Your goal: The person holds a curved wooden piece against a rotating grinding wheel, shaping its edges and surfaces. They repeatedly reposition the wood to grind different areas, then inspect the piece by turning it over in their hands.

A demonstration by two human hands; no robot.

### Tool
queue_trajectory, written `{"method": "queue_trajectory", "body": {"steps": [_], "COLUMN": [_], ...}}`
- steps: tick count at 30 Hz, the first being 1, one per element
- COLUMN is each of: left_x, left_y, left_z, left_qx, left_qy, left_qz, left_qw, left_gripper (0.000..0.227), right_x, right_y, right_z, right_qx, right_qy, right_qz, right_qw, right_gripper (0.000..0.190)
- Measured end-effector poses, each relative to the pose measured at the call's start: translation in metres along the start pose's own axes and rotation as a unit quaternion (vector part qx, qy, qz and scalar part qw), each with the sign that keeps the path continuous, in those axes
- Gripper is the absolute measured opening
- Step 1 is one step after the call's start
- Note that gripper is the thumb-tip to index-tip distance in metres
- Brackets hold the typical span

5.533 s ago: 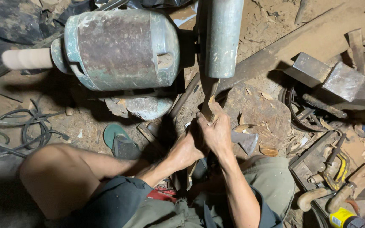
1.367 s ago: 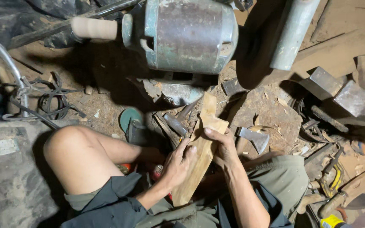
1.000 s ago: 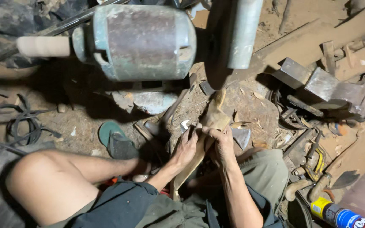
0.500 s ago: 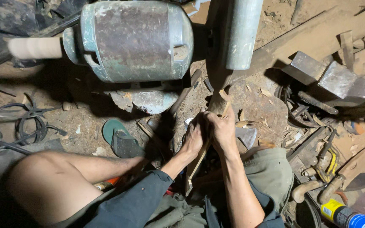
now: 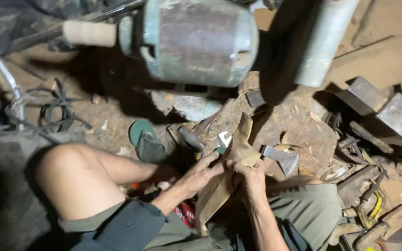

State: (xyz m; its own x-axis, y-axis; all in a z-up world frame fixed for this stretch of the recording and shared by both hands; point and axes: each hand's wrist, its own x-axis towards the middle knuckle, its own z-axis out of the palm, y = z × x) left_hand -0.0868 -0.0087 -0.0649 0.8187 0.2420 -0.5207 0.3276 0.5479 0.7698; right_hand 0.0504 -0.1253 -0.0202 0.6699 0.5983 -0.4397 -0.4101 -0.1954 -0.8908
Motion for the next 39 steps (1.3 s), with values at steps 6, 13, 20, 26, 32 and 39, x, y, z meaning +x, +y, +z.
{"method": "queue_trajectory", "body": {"steps": [6,13,20,26,32,39], "left_x": [-0.088,-0.031,0.144,0.203,0.193,0.149], "left_y": [0.042,0.072,0.158,0.146,0.074,0.115], "left_z": [-0.037,-0.183,-0.303,-0.312,-0.272,-0.226], "left_qx": [-0.077,0.061,-0.093,-0.117,-0.134,-0.141], "left_qy": [0.180,0.586,0.574,0.570,0.568,0.587], "left_qz": [0.122,0.246,0.116,0.043,0.019,0.075], "left_qw": [0.973,0.770,0.805,0.812,0.811,0.794], "left_gripper": [0.049,0.036,0.036,0.041,0.045,0.050], "right_x": [0.013,0.158,0.289,0.245,0.239,0.253], "right_y": [-0.005,0.031,0.113,0.075,-0.004,-0.044], "right_z": [0.031,0.068,0.047,0.054,0.054,0.046], "right_qx": [-0.003,-0.125,-0.291,-0.274,-0.238,-0.255], "right_qy": [-0.164,0.121,0.289,0.295,0.141,0.029], "right_qz": [0.009,-0.067,-0.170,-0.309,-0.204,-0.203], "right_qw": [0.986,0.982,0.896,0.862,0.939,0.945], "right_gripper": [0.089,0.066,0.053,0.062,0.073,0.073]}}
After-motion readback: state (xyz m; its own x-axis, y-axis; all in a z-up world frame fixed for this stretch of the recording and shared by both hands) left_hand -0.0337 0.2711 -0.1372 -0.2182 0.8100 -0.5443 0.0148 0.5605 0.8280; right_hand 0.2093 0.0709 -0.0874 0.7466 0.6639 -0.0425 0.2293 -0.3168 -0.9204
